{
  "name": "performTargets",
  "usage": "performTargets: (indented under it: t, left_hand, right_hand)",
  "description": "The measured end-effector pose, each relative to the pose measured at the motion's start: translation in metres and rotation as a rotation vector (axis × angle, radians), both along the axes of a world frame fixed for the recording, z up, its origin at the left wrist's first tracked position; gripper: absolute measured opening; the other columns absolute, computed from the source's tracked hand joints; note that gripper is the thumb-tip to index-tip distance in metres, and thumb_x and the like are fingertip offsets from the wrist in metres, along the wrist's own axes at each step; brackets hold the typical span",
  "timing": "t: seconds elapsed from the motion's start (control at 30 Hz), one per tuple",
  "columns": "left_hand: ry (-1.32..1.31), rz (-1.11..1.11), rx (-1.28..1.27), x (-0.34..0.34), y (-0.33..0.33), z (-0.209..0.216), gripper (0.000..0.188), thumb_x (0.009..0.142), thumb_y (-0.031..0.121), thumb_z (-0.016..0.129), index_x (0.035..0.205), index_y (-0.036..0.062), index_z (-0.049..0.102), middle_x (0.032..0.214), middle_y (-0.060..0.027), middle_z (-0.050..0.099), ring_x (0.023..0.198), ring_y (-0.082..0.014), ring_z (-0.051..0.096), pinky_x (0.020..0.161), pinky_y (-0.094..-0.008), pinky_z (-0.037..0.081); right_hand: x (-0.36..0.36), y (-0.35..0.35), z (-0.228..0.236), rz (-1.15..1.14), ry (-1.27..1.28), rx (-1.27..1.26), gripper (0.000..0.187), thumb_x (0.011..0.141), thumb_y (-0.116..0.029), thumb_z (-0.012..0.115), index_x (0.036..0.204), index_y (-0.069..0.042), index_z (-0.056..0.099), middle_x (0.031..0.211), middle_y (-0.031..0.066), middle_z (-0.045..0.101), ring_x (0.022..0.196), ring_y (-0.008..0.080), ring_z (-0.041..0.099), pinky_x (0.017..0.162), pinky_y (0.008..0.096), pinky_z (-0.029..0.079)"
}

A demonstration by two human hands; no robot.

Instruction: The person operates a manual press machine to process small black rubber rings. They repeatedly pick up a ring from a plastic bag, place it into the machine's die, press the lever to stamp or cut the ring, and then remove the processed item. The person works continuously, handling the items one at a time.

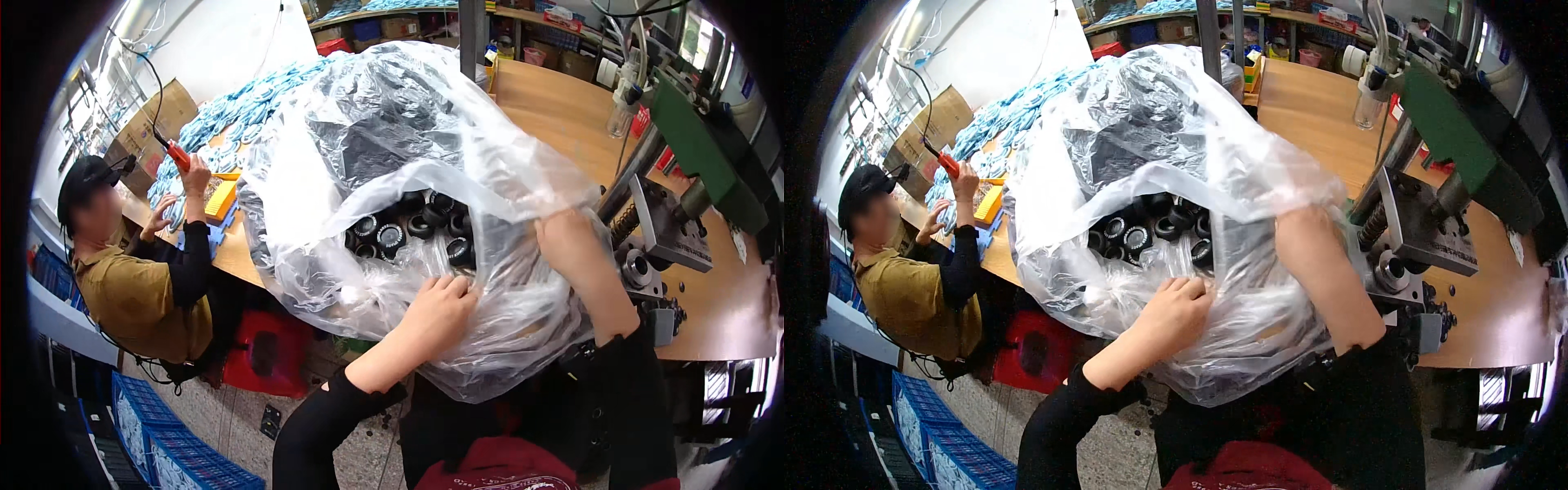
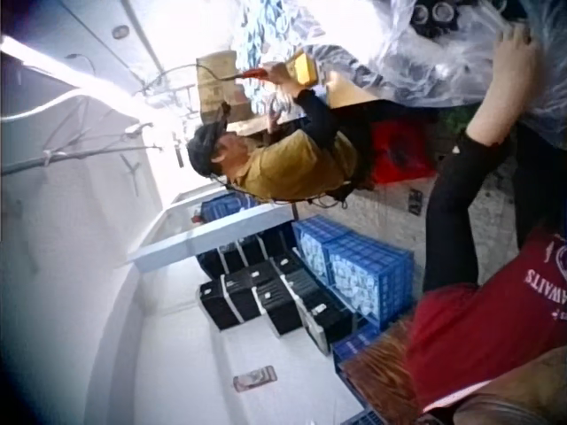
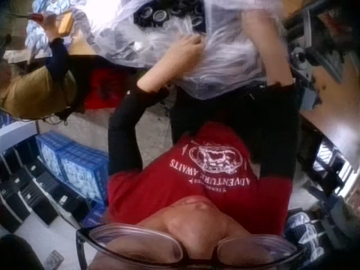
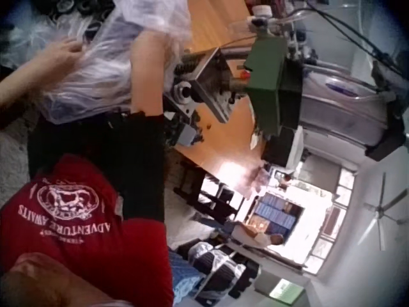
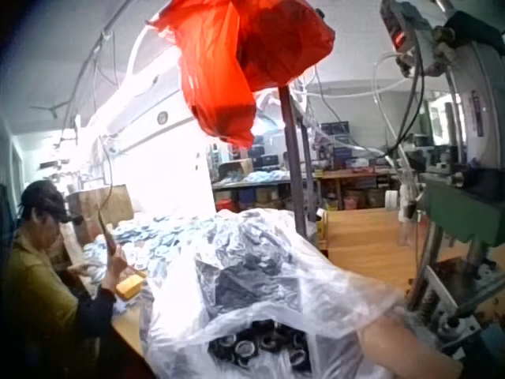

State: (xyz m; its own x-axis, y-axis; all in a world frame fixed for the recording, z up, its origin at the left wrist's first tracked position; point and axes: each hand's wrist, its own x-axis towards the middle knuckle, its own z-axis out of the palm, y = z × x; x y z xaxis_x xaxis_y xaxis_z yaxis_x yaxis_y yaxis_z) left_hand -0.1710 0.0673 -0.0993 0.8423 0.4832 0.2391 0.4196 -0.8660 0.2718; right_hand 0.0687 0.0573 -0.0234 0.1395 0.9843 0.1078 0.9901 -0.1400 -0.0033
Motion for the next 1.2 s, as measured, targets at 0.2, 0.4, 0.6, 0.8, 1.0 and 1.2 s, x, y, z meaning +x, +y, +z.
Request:
performTargets:
  t: [0.2,0.4,0.6,0.8,1.0,1.2]
  left_hand:
    - [0.086,-0.013,0.111,0.008,0.001,-0.017,0.031,0.073,0.012,0.060,0.102,0.0026,0.061,0.111,-0.0125,0.054,0.103,-0.0302,0.052,0.087,-0.0378,0.044]
    - [0.002,-0.029,0.074,0.010,-0.002,0.007,0.040,0.081,0.028,0.062,0.111,0.0014,0.062,0.129,-0.0174,0.050,0.113,-0.0337,0.050,0.099,-0.0437,0.040]
    - [0.293,0.394,0.371,-0.039,0.073,0.086,0.046,0.095,0.047,0.051,0.131,0.0202,0.056,0.142,-0.0150,0.043,0.135,-0.0431,0.031,0.108,-0.0653,0.021]
    - [0.160,0.414,0.812,-0.010,0.192,0.110,0.051,0.089,0.046,0.060,0.137,0.0343,0.046,0.154,-0.0088,0.024,0.137,-0.0457,0.025,0.105,-0.0730,0.013]
    - [0.150,0.534,0.475,0.043,0.252,0.067,0.048,0.085,0.028,0.065,0.131,0.0222,0.050,0.129,-0.0144,0.048,0.129,-0.0474,0.037,0.109,-0.0610,0.024]
    - [0.155,0.433,0.773,0.058,0.195,0.079,0.039,0.079,0.012,0.064,0.115,-0.0016,0.056,0.121,-0.0204,0.051,0.127,-0.0458,0.039,0.109,-0.0559,0.026]
  right_hand:
    - [-0.065,-0.067,0.075,0.136,0.178,-0.209,0.044,0.082,-0.028,0.069,0.124,-0.017,0.061,0.121,0.0156,0.057,0.114,0.0357,0.053,0.096,0.0442,0.046]
    - [-0.033,0.005,-0.011,0.328,-0.320,0.429,0.057,0.083,-0.025,0.066,0.135,-0.042,0.049,0.157,0.0103,0.016,0.139,0.0378,0.028,0.100,0.0498,0.046]
    - [-0.005,0.058,-0.067,0.010,0.161,0.227,0.040,0.091,-0.016,0.054,0.128,-0.030,0.058,0.154,0.0131,0.026,0.130,0.0393,0.042,0.097,0.0486,0.047]
    - [0.023,0.082,-0.079,-0.252,0.655,0.243,0.046,0.091,-0.032,0.056,0.132,-0.011,0.052,0.145,0.0168,0.042,0.125,0.0381,0.049,0.102,0.0449,0.041]
    - [0.001,0.058,-0.117,-0.261,0.822,0.324,0.083,0.087,-0.053,0.061,0.145,-0.003,0.028,0.138,0.0287,0.043,0.129,0.0437,0.042,0.105,0.0468,0.036]
    - [-0.012,0.055,-0.137,-0.443,1.063,0.416,0.060,0.095,-0.037,0.054,0.139,-0.003,0.033,0.127,0.0252,0.054,0.119,0.0377,0.052,0.096,0.0448,0.043]
